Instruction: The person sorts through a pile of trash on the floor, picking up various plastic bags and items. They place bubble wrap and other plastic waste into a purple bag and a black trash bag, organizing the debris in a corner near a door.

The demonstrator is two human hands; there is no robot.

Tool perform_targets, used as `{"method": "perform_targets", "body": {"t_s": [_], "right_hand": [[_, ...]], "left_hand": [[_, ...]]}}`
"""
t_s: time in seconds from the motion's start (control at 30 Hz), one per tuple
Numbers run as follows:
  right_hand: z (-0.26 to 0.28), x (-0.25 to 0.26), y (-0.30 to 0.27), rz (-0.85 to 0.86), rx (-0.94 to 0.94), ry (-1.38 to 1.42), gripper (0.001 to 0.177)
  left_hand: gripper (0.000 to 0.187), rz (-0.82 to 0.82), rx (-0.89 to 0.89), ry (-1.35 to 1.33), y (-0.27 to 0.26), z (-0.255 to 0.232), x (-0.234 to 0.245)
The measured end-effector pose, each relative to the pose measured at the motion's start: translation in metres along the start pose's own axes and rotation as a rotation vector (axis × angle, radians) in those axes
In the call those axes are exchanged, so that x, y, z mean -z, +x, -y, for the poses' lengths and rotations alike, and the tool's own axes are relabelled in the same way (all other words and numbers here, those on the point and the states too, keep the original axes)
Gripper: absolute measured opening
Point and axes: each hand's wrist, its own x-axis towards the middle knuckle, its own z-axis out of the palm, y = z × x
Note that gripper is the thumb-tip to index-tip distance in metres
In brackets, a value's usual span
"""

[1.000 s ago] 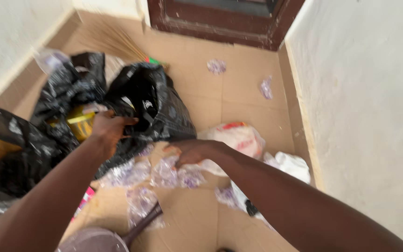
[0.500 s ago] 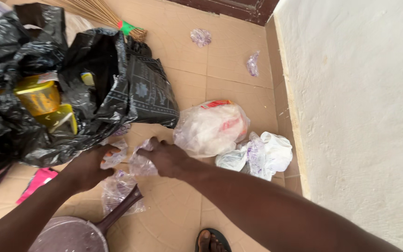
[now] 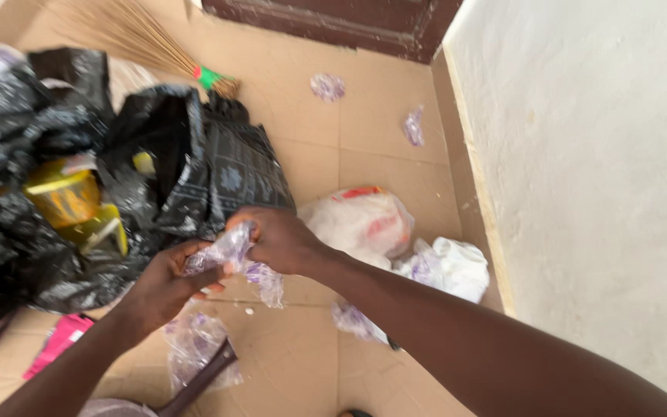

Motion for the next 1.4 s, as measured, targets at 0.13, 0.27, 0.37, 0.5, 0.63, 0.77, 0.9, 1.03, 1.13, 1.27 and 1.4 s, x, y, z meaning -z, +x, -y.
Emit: {"method": "perform_targets", "body": {"t_s": [0.13, 0.27, 0.37, 0.5, 0.63, 0.77, 0.9, 1.03, 1.13, 1.27, 1.4], "right_hand": [[0.024, 0.029, -0.001, -0.095, -0.041, -0.072, 0.075], [0.039, 0.061, 0.000, -0.361, -0.071, -0.329, 0.022], [0.054, 0.082, -0.001, -0.515, -0.150, -0.587, 0.016], [0.065, 0.092, 0.027, -0.677, 0.069, -0.396, 0.019], [0.073, 0.081, 0.077, -0.504, -0.110, 0.403, 0.027], [0.081, 0.058, 0.112, -0.285, -0.145, 0.867, 0.030], [0.088, 0.025, 0.134, -0.014, 0.189, 0.657, 0.028], [0.094, -0.005, 0.156, -0.045, 0.148, 0.564, 0.029], [0.077, -0.002, 0.165, -0.089, 0.167, 0.459, 0.027], [0.055, 0.027, 0.158, -0.230, 0.012, 0.174, 0.026], [0.034, 0.068, 0.137, -0.221, -0.186, 0.081, 0.020]], "left_hand": [[0.041, -0.193, 0.102, -0.090, -0.004, -0.030, 0.017], [0.032, -0.240, -0.084, -0.177, -0.023, -0.053, 0.051], [0.033, -0.279, -0.196, -0.370, -0.033, -0.074, 0.072], [0.033, -0.477, -0.162, -0.361, -0.032, -0.103, 0.087], [0.039, -0.549, -0.249, -0.257, -0.019, -0.099, 0.082], [0.045, -0.623, -0.002, -0.200, 0.001, -0.087, 0.080], [0.048, -0.575, 0.214, -0.257, 0.019, -0.071, 0.076], [0.039, -0.391, 0.144, -0.444, 0.040, -0.046, 0.077], [0.029, -0.449, 0.160, -0.409, 0.059, -0.025, 0.082], [0.029, -0.504, 0.203, -0.376, 0.072, -0.012, 0.085], [0.034, -0.610, 0.366, -0.175, 0.065, -0.030, 0.070]]}}
